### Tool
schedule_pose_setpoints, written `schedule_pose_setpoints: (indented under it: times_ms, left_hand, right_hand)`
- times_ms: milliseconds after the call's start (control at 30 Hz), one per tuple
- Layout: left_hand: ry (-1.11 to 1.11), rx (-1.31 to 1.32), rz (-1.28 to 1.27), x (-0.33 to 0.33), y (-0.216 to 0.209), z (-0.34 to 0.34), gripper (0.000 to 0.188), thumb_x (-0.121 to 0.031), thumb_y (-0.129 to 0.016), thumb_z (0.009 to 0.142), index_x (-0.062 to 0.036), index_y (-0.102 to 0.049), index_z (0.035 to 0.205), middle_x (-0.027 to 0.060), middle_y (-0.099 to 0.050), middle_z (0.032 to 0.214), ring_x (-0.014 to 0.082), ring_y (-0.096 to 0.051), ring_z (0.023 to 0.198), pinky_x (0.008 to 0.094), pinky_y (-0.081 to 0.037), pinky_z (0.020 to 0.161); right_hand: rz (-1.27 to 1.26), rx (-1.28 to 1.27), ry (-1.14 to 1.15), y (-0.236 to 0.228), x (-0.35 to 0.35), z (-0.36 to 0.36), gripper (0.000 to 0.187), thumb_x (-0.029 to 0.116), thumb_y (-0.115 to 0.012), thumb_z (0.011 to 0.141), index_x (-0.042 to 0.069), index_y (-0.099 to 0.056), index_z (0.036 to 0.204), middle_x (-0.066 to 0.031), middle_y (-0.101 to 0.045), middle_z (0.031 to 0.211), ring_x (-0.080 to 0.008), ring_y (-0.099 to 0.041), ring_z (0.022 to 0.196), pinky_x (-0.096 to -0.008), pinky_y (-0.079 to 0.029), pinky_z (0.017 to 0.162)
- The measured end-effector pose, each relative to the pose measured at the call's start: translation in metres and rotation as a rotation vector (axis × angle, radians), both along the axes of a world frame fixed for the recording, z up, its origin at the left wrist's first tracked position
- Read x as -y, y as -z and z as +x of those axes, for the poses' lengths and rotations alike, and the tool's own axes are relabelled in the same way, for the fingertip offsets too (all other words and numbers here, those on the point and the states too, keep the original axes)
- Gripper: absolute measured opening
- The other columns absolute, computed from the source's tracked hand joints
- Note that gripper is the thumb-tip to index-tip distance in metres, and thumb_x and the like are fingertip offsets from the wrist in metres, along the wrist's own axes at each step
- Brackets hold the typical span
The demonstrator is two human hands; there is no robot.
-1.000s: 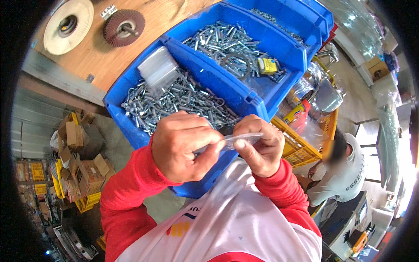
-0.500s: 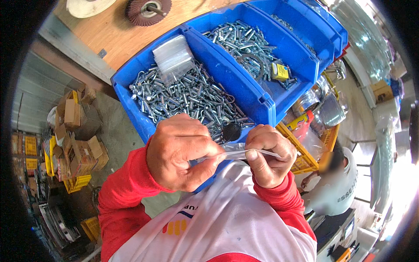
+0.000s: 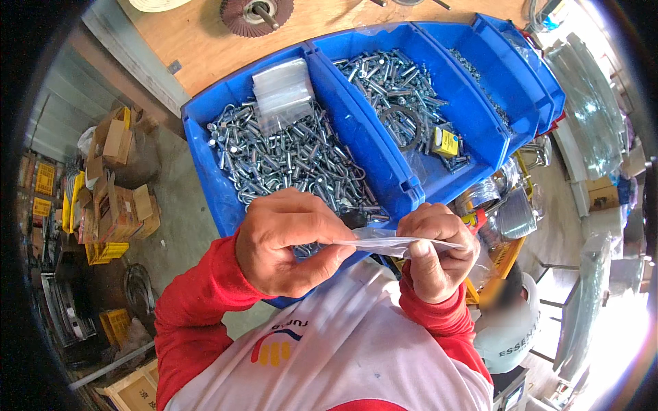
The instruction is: The person repeatedly picks metal fasteners from a blue bin and places them into small clear plastic bags. They seal each bag and set it aside, continuing the cycle throughout the clip.
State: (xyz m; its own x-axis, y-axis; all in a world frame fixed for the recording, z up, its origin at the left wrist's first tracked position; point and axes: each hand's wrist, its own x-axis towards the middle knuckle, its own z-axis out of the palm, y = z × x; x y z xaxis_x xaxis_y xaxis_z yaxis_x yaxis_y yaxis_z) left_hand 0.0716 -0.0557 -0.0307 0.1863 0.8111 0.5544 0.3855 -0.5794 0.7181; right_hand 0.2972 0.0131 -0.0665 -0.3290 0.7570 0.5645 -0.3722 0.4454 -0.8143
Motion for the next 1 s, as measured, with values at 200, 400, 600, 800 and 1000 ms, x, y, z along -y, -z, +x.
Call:
schedule_pose_setpoints:
  times_ms: [200, 400, 600, 800, 1000]
  left_hand:
    - [-0.006, -0.067, 0.111, -0.012, -0.001, 0.002, 0.009, -0.004, -0.073, 0.075, -0.0061, -0.072, 0.083, 0.0053, -0.069, 0.073, 0.0203, -0.065, 0.060, 0.0343, -0.045, 0.054]
    - [-0.045, -0.027, 0.032, -0.016, -0.010, 0.008, 0.009, -0.005, -0.073, 0.075, -0.0062, -0.071, 0.084, 0.0067, -0.069, 0.073, 0.0219, -0.064, 0.060, 0.0355, -0.046, 0.054]
    - [-0.048, -0.070, 0.080, -0.021, -0.007, 0.006, 0.008, -0.004, -0.074, 0.076, -0.0057, -0.071, 0.083, 0.0086, -0.068, 0.074, 0.0231, -0.065, 0.061, 0.0341, -0.047, 0.054]
    - [-0.020, -0.025, 0.048, -0.025, -0.008, 0.003, 0.011, -0.008, -0.075, 0.076, -0.0049, -0.072, 0.086, 0.0083, -0.068, 0.074, 0.0233, -0.066, 0.064, 0.0344, -0.050, 0.058]
    - [-0.026, -0.090, -0.028, -0.027, -0.019, 0.004, 0.014, -0.015, -0.076, 0.078, -0.0056, -0.073, 0.088, 0.0085, -0.069, 0.079, 0.0229, -0.067, 0.069, 0.0335, -0.053, 0.065]
  right_hand:
    - [0.029, 0.009, -0.028, 0.002, -0.012, 0.003, 0.006, 0.000, -0.071, 0.085, -0.001, -0.065, 0.086, -0.0136, -0.066, 0.080, -0.0233, -0.063, 0.072, -0.0345, -0.049, 0.066]
    - [0.043, 0.008, -0.059, 0.000, -0.021, 0.000, 0.007, 0.000, -0.071, 0.084, -0.001, -0.066, 0.088, -0.0141, -0.067, 0.082, -0.0237, -0.064, 0.071, -0.0342, -0.050, 0.065]
    - [0.074, 0.051, -0.068, -0.005, -0.027, 0.000, 0.008, -0.002, -0.072, 0.083, -0.001, -0.067, 0.090, -0.0130, -0.067, 0.082, -0.0232, -0.063, 0.071, -0.0335, -0.049, 0.065]
    - [0.057, 0.056, -0.094, -0.005, -0.028, -0.003, 0.011, -0.004, -0.071, 0.082, 0.000, -0.067, 0.092, -0.0123, -0.067, 0.083, -0.0222, -0.064, 0.072, -0.0325, -0.049, 0.065]
    - [0.052, 0.032, -0.073, -0.005, -0.029, -0.001, 0.012, -0.005, -0.071, 0.082, 0.000, -0.067, 0.092, -0.0126, -0.068, 0.085, -0.0224, -0.064, 0.074, -0.0328, -0.049, 0.067]
